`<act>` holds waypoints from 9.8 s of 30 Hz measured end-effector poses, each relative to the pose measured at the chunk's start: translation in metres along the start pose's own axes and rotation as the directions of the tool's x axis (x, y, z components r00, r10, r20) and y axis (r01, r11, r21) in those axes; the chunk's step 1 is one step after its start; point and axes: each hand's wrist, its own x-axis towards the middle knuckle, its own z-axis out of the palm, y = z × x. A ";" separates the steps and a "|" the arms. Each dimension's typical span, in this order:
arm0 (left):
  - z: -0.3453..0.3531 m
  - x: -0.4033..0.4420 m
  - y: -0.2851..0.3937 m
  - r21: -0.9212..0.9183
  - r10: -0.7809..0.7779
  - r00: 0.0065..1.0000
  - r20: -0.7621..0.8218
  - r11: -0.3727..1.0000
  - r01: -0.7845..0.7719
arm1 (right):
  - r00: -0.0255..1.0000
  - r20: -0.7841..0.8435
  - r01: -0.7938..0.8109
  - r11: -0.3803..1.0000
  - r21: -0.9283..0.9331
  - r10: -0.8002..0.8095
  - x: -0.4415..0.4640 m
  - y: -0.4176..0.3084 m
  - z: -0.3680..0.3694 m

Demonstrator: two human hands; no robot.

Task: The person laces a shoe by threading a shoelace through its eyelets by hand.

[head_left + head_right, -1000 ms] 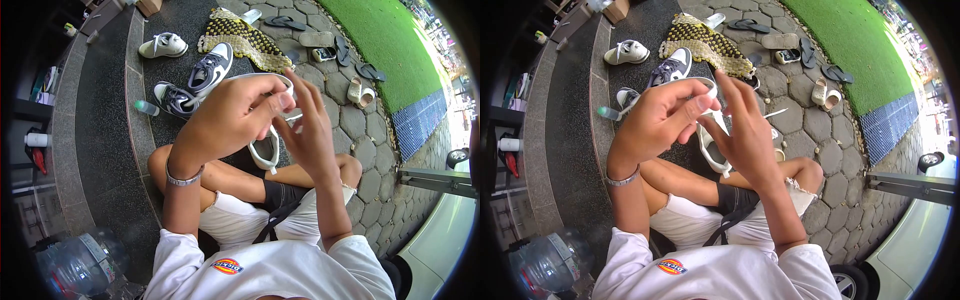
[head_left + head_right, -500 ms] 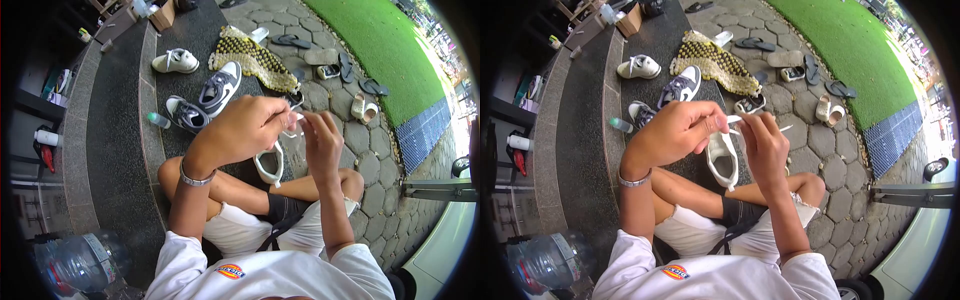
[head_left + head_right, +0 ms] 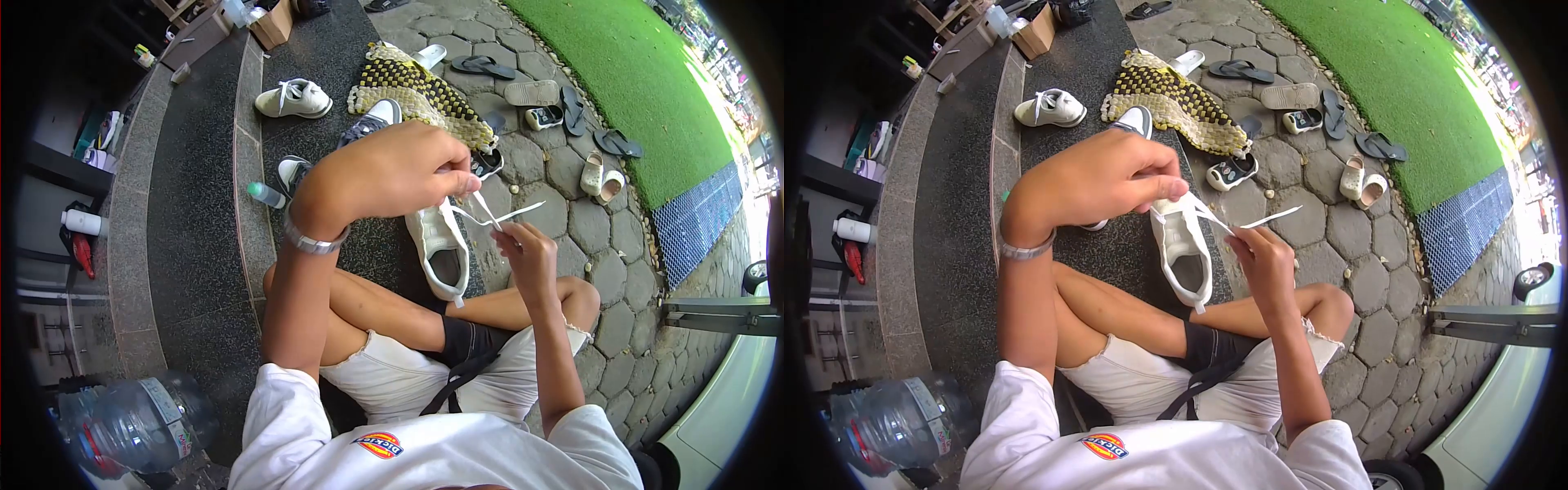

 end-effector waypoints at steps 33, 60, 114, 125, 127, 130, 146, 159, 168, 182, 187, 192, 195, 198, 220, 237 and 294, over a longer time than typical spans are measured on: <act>0.247 0.099 -0.043 0.198 0.044 0.884 -0.466 0.979 0.055 | 0.889 -0.213 -0.446 0.654 -0.612 0.406 -0.025 0.307 -0.203; 0.148 0.091 -0.213 0.132 -0.108 0.978 0.176 0.988 0.086 | 0.772 0.476 -0.017 0.762 -0.647 0.421 -0.044 0.352 -0.169; 0.202 0.085 -0.147 0.272 0.158 0.936 -0.315 0.960 -0.070 | 0.593 0.348 -0.739 0.319 0.593 0.726 -0.061 0.080 -0.079; 0.235 0.015 -0.164 -0.329 -0.405 0.737 -0.541 0.908 0.258 | 0.508 0.674 -0.676 -0.236 0.698 0.537 0.001 0.061 0.095; 0.233 0.001 -0.164 -0.357 -0.475 0.652 -0.591 0.879 0.317 | 0.533 0.641 -0.720 -0.103 0.687 0.552 0.017 0.053 0.102; 0.228 -0.013 -0.182 -0.208 -0.457 0.689 -0.563 0.885 0.417 | 0.574 0.625 -0.737 0.002 0.676 0.530 0.024 0.042 0.112; 0.174 -0.002 -0.186 0.133 -0.266 0.757 -0.597 0.897 0.421 | 0.541 0.695 -0.803 0.045 0.594 0.473 0.030 0.021 0.136; 0.194 -0.007 -0.191 0.018 -0.435 0.720 -0.541 0.850 0.527 | 0.632 0.451 -0.669 0.151 0.728 0.630 0.066 0.019 0.139; 0.184 -0.010 -0.186 -0.105 -0.633 0.664 -0.398 0.750 0.653 | 0.641 0.290 -0.446 0.038 0.894 0.711 0.029 0.065 0.086; 0.189 -0.010 -0.187 -0.037 -0.525 0.672 -0.523 0.801 0.597 | 0.569 -0.346 -0.155 0.510 0.846 0.746 -0.015 0.082 -0.020; 0.191 -0.006 -0.187 0.101 -0.307 0.747 -0.589 0.889 0.446 | 0.533 -0.465 -0.094 0.596 0.797 0.707 -0.028 0.085 -0.075; 0.196 -0.004 -0.186 0.102 -0.340 0.727 -0.596 0.867 0.489 | 0.526 -0.504 -0.071 0.626 0.777 0.685 -0.053 0.094 -0.109; 0.197 -0.008 -0.185 0.013 -0.374 0.668 -0.643 0.867 0.498 | 0.530 -0.480 -0.085 0.607 0.790 0.699 -0.075 0.098 -0.124; 0.196 -0.012 -0.186 -0.186 -0.426 0.557 -0.712 0.881 0.436 | 0.471 -0.432 -0.093 0.530 0.843 0.769 -0.109 0.116 -0.148; 0.247 -0.004 -0.047 -0.987 -0.368 0.930 0.013 0.143 0.070 | 0.362 0.909 -0.356 -0.871 0.338 0.205 -0.027 0.076 0.138; 0.279 0.037 -0.070 -0.913 -0.408 0.905 0.120 -0.403 -0.061 | 0.383 -0.009 -0.371 0.162 0.915 0.924 -0.095 0.026 -0.007; 0.114 0.051 -0.185 -0.941 -0.441 0.865 -0.240 0.324 -0.096 | 0.800 0.463 -0.467 0.880 0.080 0.382 -0.053 0.057 -0.036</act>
